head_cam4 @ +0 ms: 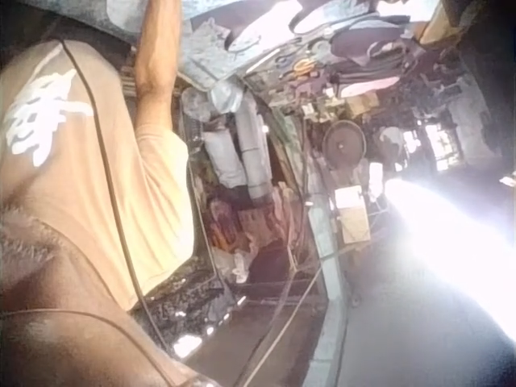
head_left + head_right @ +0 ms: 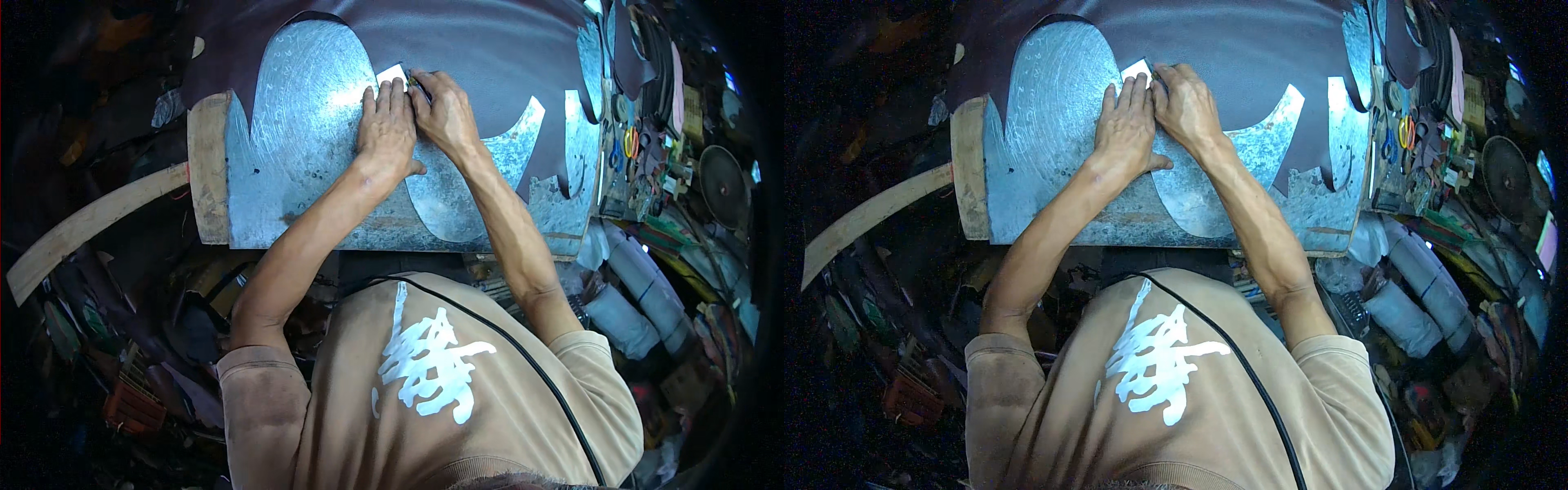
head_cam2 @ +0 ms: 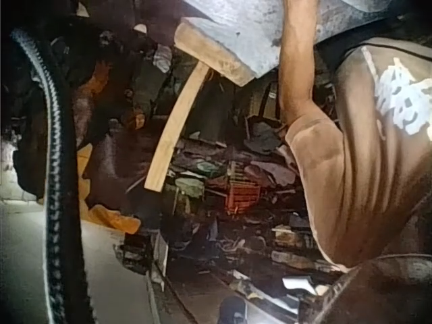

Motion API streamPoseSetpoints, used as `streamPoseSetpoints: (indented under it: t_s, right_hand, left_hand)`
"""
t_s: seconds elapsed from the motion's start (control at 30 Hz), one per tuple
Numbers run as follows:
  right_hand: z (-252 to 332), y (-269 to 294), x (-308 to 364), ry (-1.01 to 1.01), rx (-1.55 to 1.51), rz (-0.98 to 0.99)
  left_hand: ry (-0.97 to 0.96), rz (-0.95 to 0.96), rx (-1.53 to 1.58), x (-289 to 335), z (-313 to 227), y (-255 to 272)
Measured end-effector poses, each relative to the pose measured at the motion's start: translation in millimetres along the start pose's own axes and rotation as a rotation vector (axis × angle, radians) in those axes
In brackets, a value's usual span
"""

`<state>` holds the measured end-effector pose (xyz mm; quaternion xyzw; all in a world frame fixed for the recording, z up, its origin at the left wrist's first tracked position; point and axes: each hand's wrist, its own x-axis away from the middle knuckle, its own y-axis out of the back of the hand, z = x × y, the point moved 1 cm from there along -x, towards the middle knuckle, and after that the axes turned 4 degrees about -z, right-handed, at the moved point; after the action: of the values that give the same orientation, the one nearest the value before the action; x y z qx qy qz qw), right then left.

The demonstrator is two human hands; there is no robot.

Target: Cutting leather pieces from a hide using a metal template and a small knife.

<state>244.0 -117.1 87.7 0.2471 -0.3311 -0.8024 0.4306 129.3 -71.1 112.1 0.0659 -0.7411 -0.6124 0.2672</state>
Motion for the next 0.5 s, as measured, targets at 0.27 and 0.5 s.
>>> streamPoseSetpoints:
  t_s: [0.27, 0.5]
  right_hand:
    - [6, 0, -3, -0.017, 0.045, 0.056]
    - [5, 13, 1, -0.036, -0.001, 0.131]
  left_hand:
    - [-0.032, -0.051, 0.003, 0, 7, -7]
    - [-0.039, -0.048, 0.020, -2, 6, -6]
